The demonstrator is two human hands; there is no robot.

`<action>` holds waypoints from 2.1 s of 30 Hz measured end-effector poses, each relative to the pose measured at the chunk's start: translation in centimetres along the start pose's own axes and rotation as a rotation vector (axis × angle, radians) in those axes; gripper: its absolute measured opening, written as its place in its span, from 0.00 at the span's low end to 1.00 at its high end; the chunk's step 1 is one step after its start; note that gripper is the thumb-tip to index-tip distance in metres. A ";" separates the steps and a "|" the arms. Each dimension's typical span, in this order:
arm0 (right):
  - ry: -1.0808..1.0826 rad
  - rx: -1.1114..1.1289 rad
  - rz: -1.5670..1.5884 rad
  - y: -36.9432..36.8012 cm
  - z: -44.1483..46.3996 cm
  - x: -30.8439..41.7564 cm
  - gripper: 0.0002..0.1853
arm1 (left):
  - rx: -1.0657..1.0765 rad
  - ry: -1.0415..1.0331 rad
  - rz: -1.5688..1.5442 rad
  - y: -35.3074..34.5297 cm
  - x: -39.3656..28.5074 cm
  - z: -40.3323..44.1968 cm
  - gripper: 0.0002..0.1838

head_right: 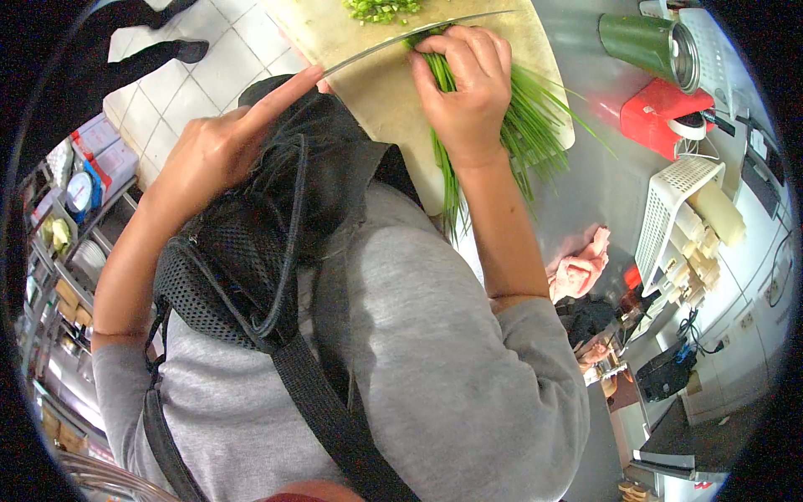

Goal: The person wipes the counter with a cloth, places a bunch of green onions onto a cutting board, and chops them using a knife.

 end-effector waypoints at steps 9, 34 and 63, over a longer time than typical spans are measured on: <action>-0.046 -0.014 -0.001 0.1 0.2 -0.1 0.11 | 0.128 0.071 -0.102 -0.2 -0.7 2.5 0.53; -0.031 -0.033 0.010 0.1 0.0 -0.2 0.11 | -0.016 0.058 -0.086 0.1 -0.5 1.7 0.46; -0.060 -0.065 0.006 0.3 0.1 -0.1 0.11 | -0.029 0.026 -0.105 -0.3 -0.4 3.7 0.42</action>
Point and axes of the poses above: each hand's wrist, its own z-axis towards the middle knuckle, its own y-axis out of the back of the hand, x = y × z, the point moved 6 cm from there along z, towards the middle knuckle, and after that the axes turned 1 degree about -x, right-handed, at the moved point
